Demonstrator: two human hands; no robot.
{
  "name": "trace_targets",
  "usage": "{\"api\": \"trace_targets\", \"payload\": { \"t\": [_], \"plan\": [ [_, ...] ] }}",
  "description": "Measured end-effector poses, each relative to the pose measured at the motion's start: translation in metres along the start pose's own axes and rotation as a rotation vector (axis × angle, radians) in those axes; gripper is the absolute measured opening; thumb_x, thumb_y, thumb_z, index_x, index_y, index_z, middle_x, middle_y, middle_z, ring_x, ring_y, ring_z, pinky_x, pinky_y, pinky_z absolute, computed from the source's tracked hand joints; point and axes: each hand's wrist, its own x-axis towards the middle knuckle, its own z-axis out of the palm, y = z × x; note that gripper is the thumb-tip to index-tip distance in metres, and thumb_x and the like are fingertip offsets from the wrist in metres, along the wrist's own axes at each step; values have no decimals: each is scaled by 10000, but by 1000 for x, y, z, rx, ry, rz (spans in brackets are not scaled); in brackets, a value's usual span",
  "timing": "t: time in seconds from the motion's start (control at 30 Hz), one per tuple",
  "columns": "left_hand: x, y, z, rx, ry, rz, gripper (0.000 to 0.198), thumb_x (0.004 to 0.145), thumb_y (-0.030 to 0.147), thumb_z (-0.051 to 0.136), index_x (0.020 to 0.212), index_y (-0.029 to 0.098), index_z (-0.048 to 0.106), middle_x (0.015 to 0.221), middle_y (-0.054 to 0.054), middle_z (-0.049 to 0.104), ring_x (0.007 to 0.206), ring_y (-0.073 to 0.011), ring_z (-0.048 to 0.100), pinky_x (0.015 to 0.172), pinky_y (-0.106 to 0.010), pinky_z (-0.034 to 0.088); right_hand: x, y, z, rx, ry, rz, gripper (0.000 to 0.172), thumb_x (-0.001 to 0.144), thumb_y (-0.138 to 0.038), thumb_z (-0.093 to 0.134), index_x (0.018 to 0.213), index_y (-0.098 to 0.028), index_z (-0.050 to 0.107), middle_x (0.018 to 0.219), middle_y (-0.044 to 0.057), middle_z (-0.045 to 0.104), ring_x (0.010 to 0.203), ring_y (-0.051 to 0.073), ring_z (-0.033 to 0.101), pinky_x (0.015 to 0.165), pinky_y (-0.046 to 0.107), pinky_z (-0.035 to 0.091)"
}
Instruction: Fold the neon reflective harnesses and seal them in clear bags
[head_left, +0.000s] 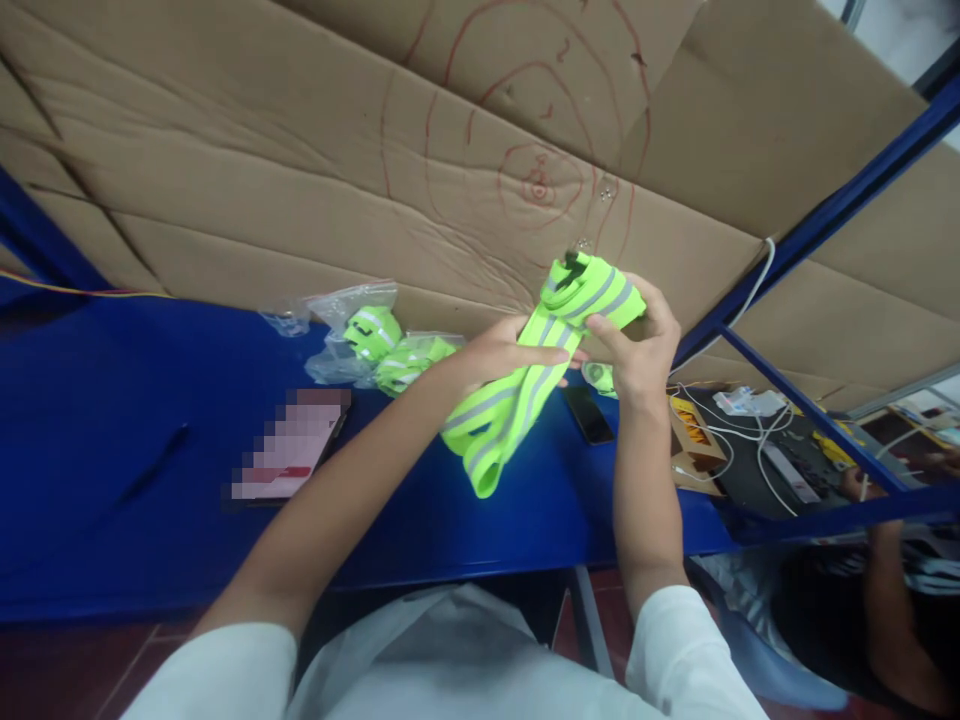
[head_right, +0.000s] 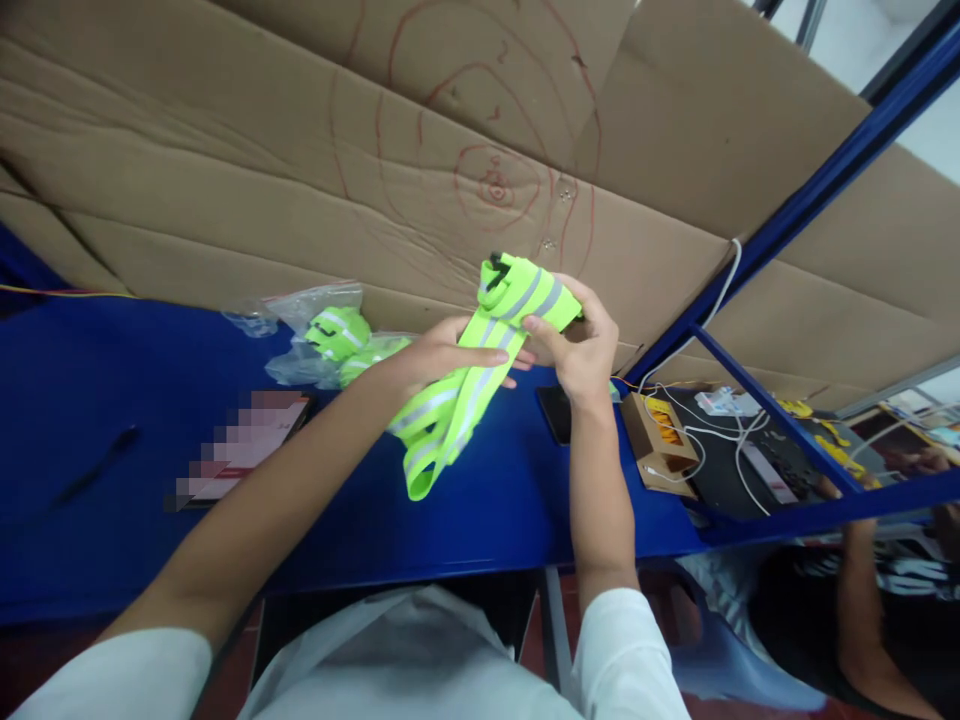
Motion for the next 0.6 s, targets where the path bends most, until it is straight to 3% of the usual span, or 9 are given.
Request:
{"api": "trace_targets", "payload": {
  "t": [0.1,0.2,0.3,0.37,0.43,0.53,0.6],
  "plan": [
    [4,3,6,-331,-54,-43,386,861,390,818,1130,137,710,980,-114,786,850,-258,762,866,-460,642,-2,-8,2,-138,-90,-180,257,993,-421,642,1198,-323,761,1210,37,760,1191,282,697,1111,513,539],
    [4,12,1,-361,-44,30,367,938,435,731,1149,135,714,1043,-113,781,887,-235,757,872,-401,639,1,-21,-4,-175,-318,-253,307,1044,-359,547,1273,-394,748,1345,-10,729,1365,292,612,1223,584,428],
    [-2,20,-9,-264,51,90,386,849,297,827,1183,141,713,1102,-103,765,925,-221,743,863,-343,618,4,-28,-16,-106,-630,-189,379,1024,-483,579,1378,-408,691,1578,-42,556,1566,309,393,1300,623,309],
    [-8,22,-13,-160,82,110,538,749,175,883,1251,179,690,1169,-86,739,958,-211,732,869,-318,603,5,-27,-20,-33,-621,-124,494,1006,-605,566,1448,-394,632,1655,-34,457,1597,308,332,1303,604,313],
    [-12,22,-15,-46,82,142,743,660,101,915,1334,251,641,1258,-68,694,1025,-216,721,889,-301,596,5,-23,-19,-2,-486,-47,648,972,-692,571,1529,-360,540,1675,13,427,1570,310,385,1270,571,380],
    [-14,20,-14,13,77,165,993,598,66,931,1460,340,520,1249,-46,666,1061,-234,720,931,-319,594,4,-16,-11,14,-486,88,782,850,-723,727,1463,-261,581,1538,101,586,1382,315,596,1158,504,515],
    [-10,15,-13,-61,103,149,1117,606,45,912,1542,383,406,1175,-16,677,1044,-224,730,975,-349,585,3,-13,-6,51,-503,161,704,782,-699,807,1281,-219,679,1309,94,730,1171,289,705,1047,460,588]
  ]
}}
